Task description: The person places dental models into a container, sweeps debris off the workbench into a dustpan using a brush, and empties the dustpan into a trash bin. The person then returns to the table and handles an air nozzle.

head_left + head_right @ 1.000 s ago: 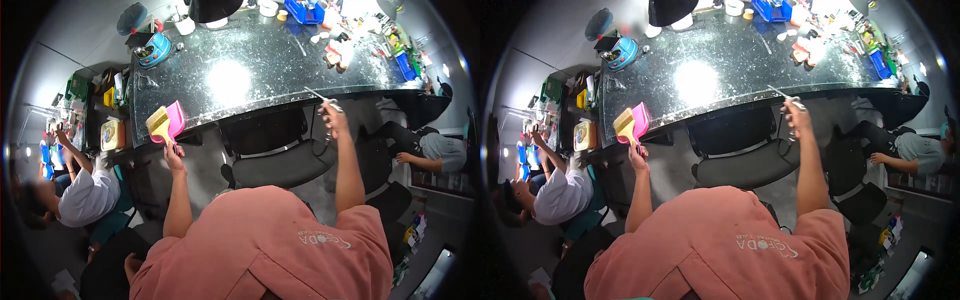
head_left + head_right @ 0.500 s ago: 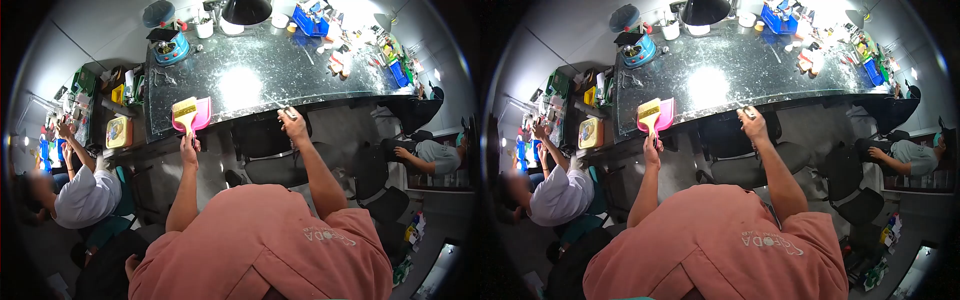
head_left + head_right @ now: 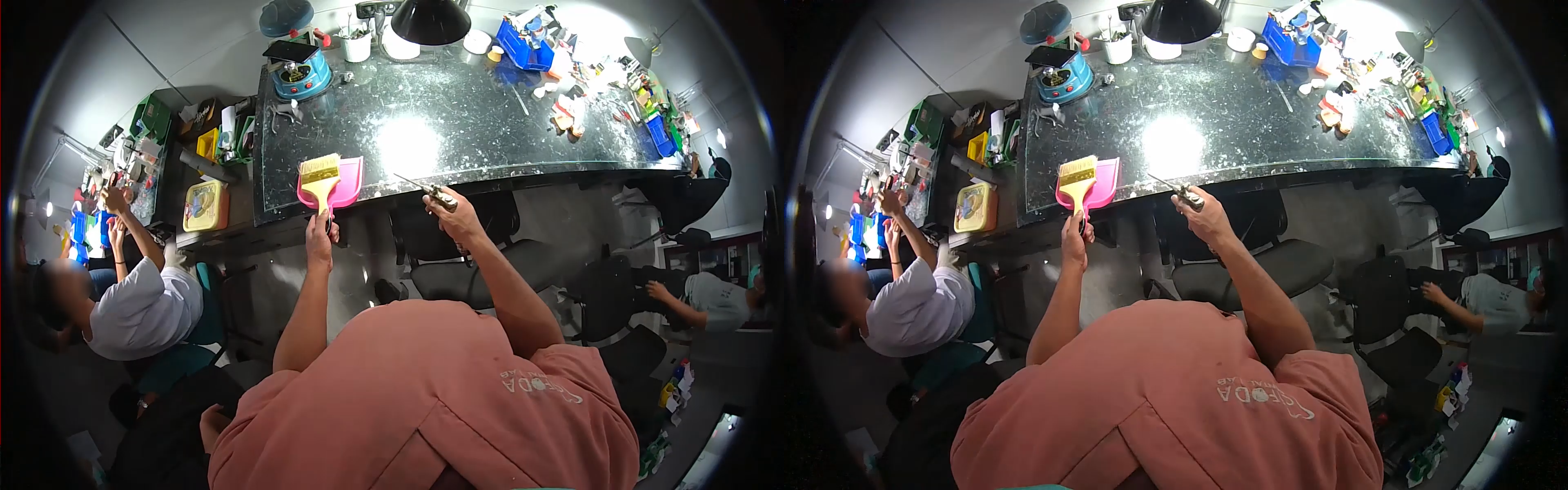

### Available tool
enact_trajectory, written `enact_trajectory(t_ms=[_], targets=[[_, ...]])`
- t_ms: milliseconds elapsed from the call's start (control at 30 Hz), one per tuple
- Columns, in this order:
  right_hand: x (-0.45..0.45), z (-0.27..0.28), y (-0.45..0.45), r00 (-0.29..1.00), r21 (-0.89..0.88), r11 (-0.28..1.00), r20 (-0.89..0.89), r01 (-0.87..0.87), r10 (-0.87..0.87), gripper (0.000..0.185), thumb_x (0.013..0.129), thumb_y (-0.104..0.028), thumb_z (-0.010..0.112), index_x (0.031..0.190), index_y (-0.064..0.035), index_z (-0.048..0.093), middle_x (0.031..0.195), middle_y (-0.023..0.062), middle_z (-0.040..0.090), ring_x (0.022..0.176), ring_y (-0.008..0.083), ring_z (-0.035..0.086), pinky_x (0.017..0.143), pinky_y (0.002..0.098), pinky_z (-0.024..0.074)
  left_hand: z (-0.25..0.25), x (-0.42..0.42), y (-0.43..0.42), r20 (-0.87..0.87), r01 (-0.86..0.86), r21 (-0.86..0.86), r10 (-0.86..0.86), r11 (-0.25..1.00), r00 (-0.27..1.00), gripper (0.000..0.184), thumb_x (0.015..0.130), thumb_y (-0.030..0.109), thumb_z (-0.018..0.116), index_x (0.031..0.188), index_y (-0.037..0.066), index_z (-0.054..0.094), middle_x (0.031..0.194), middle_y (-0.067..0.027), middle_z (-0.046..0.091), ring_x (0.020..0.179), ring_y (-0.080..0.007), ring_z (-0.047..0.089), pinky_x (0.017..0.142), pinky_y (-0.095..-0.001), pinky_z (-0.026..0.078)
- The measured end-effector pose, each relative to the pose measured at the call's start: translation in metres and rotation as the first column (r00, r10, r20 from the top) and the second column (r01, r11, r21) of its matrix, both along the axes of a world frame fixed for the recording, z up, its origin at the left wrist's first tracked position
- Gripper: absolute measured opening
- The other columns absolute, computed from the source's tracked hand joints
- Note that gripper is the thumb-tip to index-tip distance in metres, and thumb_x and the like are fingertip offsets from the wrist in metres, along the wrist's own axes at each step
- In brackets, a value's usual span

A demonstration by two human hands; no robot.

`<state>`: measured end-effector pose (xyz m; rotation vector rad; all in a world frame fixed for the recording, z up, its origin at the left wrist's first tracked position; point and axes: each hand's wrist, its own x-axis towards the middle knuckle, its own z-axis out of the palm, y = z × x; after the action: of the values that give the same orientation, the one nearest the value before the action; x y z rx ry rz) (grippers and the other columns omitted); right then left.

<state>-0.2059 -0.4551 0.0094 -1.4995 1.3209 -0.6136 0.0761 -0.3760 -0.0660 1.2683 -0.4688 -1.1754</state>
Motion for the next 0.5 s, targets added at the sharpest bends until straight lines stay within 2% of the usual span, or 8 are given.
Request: enact_trajectory(t_ms=[67,167,267,333,367,400,467,500], targets=[[0.001,0.0,-0.001,0.999,0.034,0.999,0.036,-0.013,0.012,0.033,0.089,-0.038,0.062,0.093,-0.0056,0.061,0.068,0.0059,0.062,0.058,0.0122,0.058,0.054,0.0279,0.0449,-0.001,0.0,0.001,-0.005,0.004,0.003,-0.004,1.0,1.0,0.025,0.094,0.031,0.052,0.086,0.007,0.05,0.056,0.0002,0.044,0.049,-0.0076,0.039,0.047,-0.023,0.032],[0.005,0.004,-0.003,0.998,-0.05,0.999,0.066,0.013,-0.01,0.031,0.09,-0.037,0.062,0.092,-0.0058,0.06,0.062,0.0038,0.059,0.052,0.0095,0.055,0.049,0.0264,0.0423,-0.004,0.001,0.002,-0.008,0.006,-0.007,-0.006,1.0,1.0,0.026,0.094,0.031,0.052,0.086,0.007,0.05,0.056,0.0002,0.044,0.049,-0.0075,0.039,0.047,-0.0229,0.032],[0.01,0.009,-0.008,0.996,-0.127,0.989,0.051,0.08,-0.074,0.029,0.091,-0.034,0.062,0.094,-0.0059,0.058,0.06,0.004,0.057,0.05,0.0103,0.054,0.048,0.0273,0.0423,-0.005,0.003,0.001,-0.015,0.011,-0.012,-0.011,1.0,1.0,0.026,0.094,0.031,0.052,0.087,0.007,0.051,0.056,0.0002,0.044,0.049,-0.0076,0.039,0.047,-0.0227,0.032],[0.016,0.011,-0.015,0.981,-0.167,0.973,0.14,0.161,-0.138,0.027,0.091,-0.032,0.063,0.097,-0.0063,0.058,0.061,0.0044,0.058,0.049,0.0099,0.054,0.048,0.0277,0.0425,-0.006,0.003,-0.001,-0.008,0.007,-0.003,-0.007,1.0,1.0,0.026,0.094,0.032,0.053,0.088,0.007,0.052,0.057,0.0006,0.044,0.049,-0.0074,0.039,0.047,-0.0222,0.031],[0.017,0.015,-0.018,0.982,-0.165,0.974,0.128,0.157,-0.137,0.027,0.09,-0.031,0.064,0.097,-0.0056,0.059,0.065,0.0081,0.061,0.054,0.0142,0.058,0.052,0.0302,0.045,-0.006,0.004,-0.002,-0.008,0.01,-0.003,-0.01,1.0,1.0,0.026,0.094,0.032,0.053,0.088,0.007,0.052,0.057,0.0006,0.044,0.049,-0.0074,0.039,0.047,-0.0222,0.031],[0.02,0.015,-0.023,0.982,-0.163,0.973,0.128,0.16,-0.14,0.027,0.09,-0.031,0.064,0.097,-0.0056,0.059,0.065,0.0081,0.061,0.054,0.0142,0.058,0.052,0.0302,0.045,-0.007,0.005,-0.002,-0.004,0.014,-0.001,-0.014,1.0,1.0,0.027,0.094,0.033,0.053,0.088,0.006,0.053,0.057,0.0007,0.044,0.049,-0.0073,0.039,0.047,-0.022,0.031],[0.03,0.021,-0.033,0.987,-0.322,0.935,0.099,0.149,-0.123,0.027,0.089,-0.03,0.065,0.097,-0.0045,0.059,0.073,0.0116,0.064,0.062,0.019,0.06,0.058,0.0331,0.0468,-0.008,0.006,-0.003,0.001,0.021,0.001,-0.021,1.0,1.0,0.027,0.094,0.033,0.054,0.089,0.006,0.054,0.057,0.0008,0.045,0.049,-0.0072,0.039,0.047,-0.0218,0.031],[0.032,0.025,-0.036,0.987,-0.271,0.949,0.082,0.159,-0.142,0.027,0.089,-0.03,0.065,0.096,-0.0041,0.06,0.078,0.0135,0.065,0.07,0.0222,0.062,0.063,0.0344,0.0474,-0.008,0.006,-0.004,0.006,0.022,0.008,-0.022,1.0,1.0,0.027,0.094,0.034,0.054,0.09,0.007,0.054,0.057,0.0008,0.045,0.049,-0.007,0.04,0.047,-0.0216,0.031]])
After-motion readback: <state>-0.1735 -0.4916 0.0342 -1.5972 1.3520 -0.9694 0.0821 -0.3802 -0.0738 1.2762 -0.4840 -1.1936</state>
